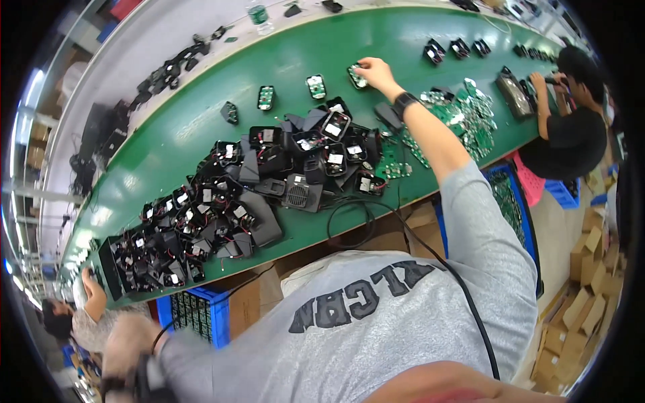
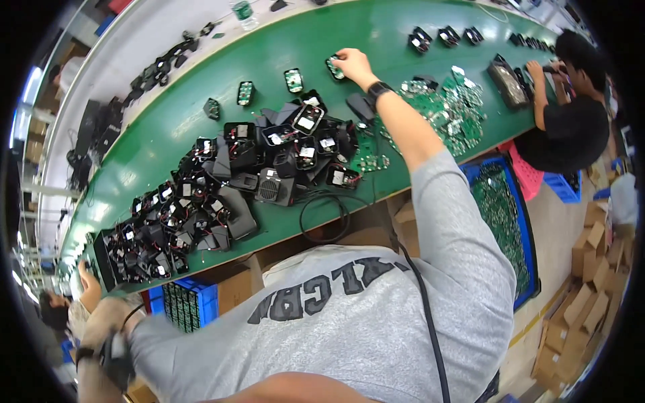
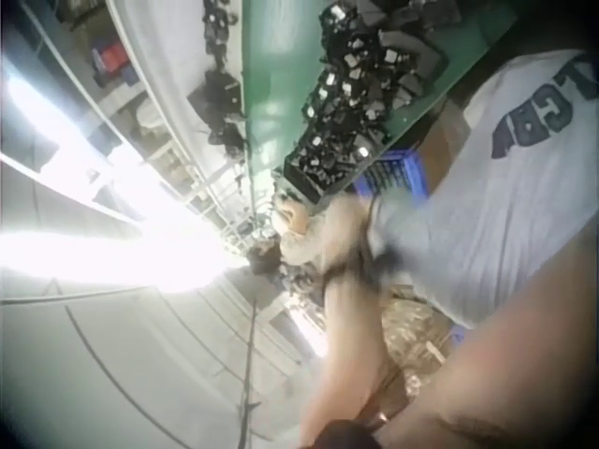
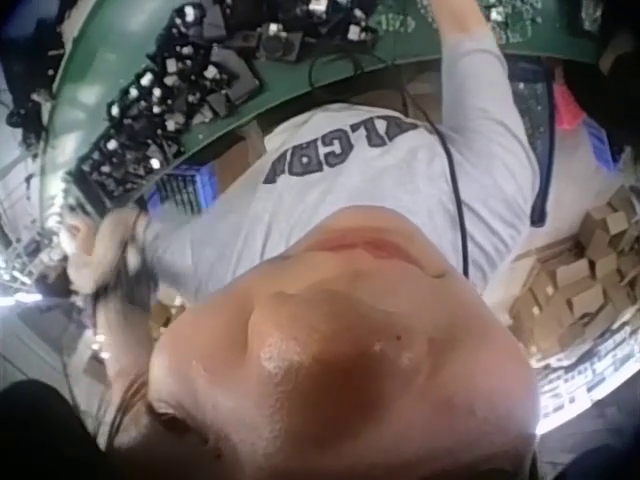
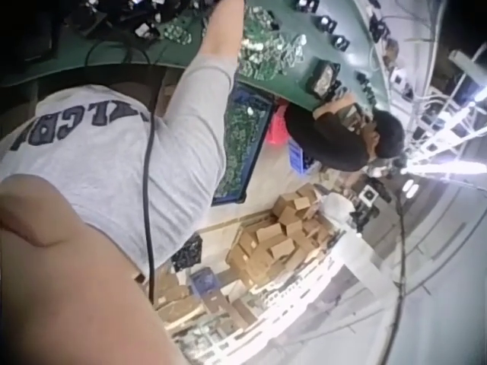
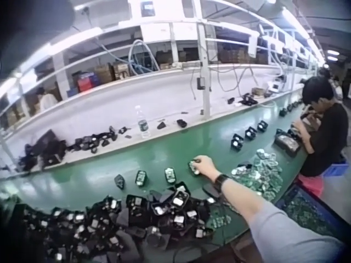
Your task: Assembling circuit boards into black plastic housings on a production line.
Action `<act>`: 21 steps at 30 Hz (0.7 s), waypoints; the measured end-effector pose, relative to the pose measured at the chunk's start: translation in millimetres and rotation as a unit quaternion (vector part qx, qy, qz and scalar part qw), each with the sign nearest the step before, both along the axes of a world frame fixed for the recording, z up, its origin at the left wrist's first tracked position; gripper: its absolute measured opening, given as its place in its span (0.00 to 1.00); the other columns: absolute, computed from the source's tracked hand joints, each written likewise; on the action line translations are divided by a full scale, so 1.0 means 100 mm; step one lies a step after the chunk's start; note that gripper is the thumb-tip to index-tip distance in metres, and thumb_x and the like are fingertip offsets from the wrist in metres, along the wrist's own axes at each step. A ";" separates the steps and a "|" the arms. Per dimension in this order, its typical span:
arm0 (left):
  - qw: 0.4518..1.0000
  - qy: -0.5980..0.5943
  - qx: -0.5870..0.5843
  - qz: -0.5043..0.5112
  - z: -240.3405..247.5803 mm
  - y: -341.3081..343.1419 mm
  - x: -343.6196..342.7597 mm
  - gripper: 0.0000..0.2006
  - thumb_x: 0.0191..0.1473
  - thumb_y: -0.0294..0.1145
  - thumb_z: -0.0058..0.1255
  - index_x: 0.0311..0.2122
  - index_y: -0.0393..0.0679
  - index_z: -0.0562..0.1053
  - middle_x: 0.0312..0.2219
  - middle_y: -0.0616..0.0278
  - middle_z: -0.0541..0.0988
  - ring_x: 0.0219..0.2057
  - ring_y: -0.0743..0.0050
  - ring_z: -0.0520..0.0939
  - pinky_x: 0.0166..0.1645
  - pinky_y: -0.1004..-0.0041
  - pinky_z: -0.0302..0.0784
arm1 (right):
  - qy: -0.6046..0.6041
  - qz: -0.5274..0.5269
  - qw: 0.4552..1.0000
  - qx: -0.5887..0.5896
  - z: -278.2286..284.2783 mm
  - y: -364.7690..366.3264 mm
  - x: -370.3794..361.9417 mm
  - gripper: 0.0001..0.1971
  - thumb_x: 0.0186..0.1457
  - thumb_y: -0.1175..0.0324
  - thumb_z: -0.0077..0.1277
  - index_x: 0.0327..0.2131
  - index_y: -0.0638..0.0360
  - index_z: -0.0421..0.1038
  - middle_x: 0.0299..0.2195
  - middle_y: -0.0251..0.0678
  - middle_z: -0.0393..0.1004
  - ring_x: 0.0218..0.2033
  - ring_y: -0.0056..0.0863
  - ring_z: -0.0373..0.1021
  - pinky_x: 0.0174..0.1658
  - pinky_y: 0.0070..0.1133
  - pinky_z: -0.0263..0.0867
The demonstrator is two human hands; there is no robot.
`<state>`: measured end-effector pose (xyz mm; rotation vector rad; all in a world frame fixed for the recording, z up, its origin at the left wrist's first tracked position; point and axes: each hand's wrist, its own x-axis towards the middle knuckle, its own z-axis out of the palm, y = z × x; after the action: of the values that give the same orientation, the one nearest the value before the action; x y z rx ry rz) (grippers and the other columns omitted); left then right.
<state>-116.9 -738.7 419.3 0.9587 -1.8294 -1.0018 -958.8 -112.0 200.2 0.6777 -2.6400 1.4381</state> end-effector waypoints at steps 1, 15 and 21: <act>0.993 -0.039 0.112 0.011 0.12 -0.21 0.09 0.18 0.62 0.40 0.39 0.52 0.44 0.71 0.47 0.66 0.73 0.51 0.75 0.68 0.58 0.76 0.59 | 0.036 0.001 0.999 -0.023 -0.11 -0.08 -0.04 0.20 0.45 0.59 0.59 0.40 0.62 0.76 0.37 0.44 0.78 0.37 0.35 0.76 0.41 0.26 0.70; 0.906 -0.376 -0.097 0.168 -0.78 0.76 -0.93 0.30 0.55 0.57 0.44 0.51 0.40 0.71 0.43 0.58 0.76 0.41 0.66 0.73 0.49 0.69 0.67 | -0.135 0.344 0.867 -0.334 1.50 0.93 0.12 0.16 0.54 0.59 0.56 0.41 0.61 0.75 0.32 0.36 0.78 0.33 0.23 0.74 0.35 0.17 0.69; 0.876 -0.368 -0.110 0.292 -0.37 0.94 -1.10 0.34 0.53 0.63 0.43 0.48 0.38 0.72 0.39 0.54 0.77 0.36 0.62 0.74 0.44 0.66 0.71 | 0.115 0.100 0.987 -0.055 1.11 1.24 0.57 0.19 0.52 0.57 0.55 0.43 0.61 0.75 0.34 0.38 0.79 0.33 0.25 0.73 0.41 0.20 0.67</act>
<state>-226.8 -644.9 382.1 1.7623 -1.9606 -0.0236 -902.1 11.9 310.8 1.0519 -2.3559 1.4397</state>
